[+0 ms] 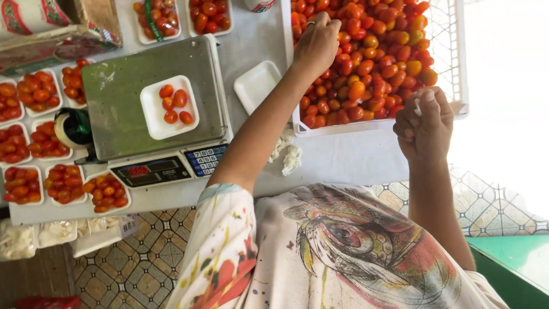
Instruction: The person wipes individual cherry tomatoes with a cloth and places them into white foam trays, then weighs the trays on a digital scale.
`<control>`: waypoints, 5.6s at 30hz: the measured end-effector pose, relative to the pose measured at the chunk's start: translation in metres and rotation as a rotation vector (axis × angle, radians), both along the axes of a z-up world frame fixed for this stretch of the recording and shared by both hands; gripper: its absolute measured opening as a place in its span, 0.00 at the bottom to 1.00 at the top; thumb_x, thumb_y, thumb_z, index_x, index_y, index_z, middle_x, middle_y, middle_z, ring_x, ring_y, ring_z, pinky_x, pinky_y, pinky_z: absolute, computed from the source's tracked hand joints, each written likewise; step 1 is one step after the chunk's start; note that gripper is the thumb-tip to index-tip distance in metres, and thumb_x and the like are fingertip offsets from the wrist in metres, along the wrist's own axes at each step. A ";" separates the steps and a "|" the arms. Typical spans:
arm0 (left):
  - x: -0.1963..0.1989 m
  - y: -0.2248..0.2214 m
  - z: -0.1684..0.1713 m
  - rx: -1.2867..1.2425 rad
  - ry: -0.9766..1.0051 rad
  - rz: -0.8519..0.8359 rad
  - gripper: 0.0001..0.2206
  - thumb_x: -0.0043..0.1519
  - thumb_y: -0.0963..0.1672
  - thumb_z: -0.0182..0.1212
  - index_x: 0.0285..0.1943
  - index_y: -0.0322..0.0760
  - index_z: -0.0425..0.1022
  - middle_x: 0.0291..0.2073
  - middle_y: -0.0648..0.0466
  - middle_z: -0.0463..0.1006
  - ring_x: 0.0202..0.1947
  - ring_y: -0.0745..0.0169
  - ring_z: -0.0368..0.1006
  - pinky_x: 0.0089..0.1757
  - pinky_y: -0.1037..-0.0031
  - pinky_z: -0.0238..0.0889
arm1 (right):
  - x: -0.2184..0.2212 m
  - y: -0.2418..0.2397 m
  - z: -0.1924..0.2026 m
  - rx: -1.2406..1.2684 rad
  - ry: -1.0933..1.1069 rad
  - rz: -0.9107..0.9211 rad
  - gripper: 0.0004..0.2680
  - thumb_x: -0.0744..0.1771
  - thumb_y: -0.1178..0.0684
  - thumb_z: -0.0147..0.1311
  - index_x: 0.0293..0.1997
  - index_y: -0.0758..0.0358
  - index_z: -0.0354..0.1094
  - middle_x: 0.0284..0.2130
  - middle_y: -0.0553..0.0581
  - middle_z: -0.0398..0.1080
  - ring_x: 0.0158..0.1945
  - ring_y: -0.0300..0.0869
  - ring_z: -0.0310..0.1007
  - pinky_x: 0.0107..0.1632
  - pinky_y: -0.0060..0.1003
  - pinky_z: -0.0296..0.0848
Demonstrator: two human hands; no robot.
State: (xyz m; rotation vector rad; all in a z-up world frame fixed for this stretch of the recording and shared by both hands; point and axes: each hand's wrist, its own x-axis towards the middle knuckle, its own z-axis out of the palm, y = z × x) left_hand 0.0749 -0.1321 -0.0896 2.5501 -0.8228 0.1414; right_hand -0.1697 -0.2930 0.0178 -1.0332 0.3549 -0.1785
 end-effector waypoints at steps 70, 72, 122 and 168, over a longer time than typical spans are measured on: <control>-0.165 -0.046 0.057 -0.758 0.903 -0.278 0.11 0.56 0.39 0.73 0.47 0.40 0.83 0.36 0.55 0.85 0.37 0.69 0.83 0.39 0.83 0.79 | 0.011 -0.001 -0.013 -0.768 -0.031 -0.171 0.11 0.73 0.56 0.39 0.59 0.59 0.68 0.49 0.60 0.77 0.54 0.53 0.77 0.58 0.49 0.71; -0.170 -0.036 0.076 -0.836 0.833 -0.361 0.17 0.53 0.37 0.77 0.51 0.34 0.82 0.44 0.47 0.84 0.43 0.59 0.83 0.43 0.78 0.80 | 0.012 -0.006 -0.030 -0.203 0.079 -0.088 0.12 0.70 0.54 0.42 0.55 0.66 0.70 0.38 0.67 0.77 0.39 0.47 0.81 0.37 0.41 0.82; -0.054 -0.181 0.000 0.378 0.353 -0.142 0.18 0.57 0.51 0.73 0.48 0.38 0.78 0.50 0.45 0.74 0.45 0.49 0.76 0.42 0.63 0.74 | -0.024 -0.076 -0.021 0.192 0.086 -0.440 0.20 0.63 0.62 0.43 0.63 0.52 0.54 0.37 0.55 0.65 0.33 0.39 0.65 0.31 0.30 0.64; -0.160 -0.044 0.110 -0.866 0.714 -0.456 0.16 0.64 0.39 0.68 0.60 0.41 0.74 0.54 0.47 0.76 0.57 0.48 0.76 0.56 0.63 0.73 | 0.029 -0.034 -0.023 -0.221 0.064 -0.114 0.10 0.72 0.56 0.42 0.56 0.66 0.69 0.36 0.63 0.71 0.32 0.44 0.76 0.40 0.35 0.81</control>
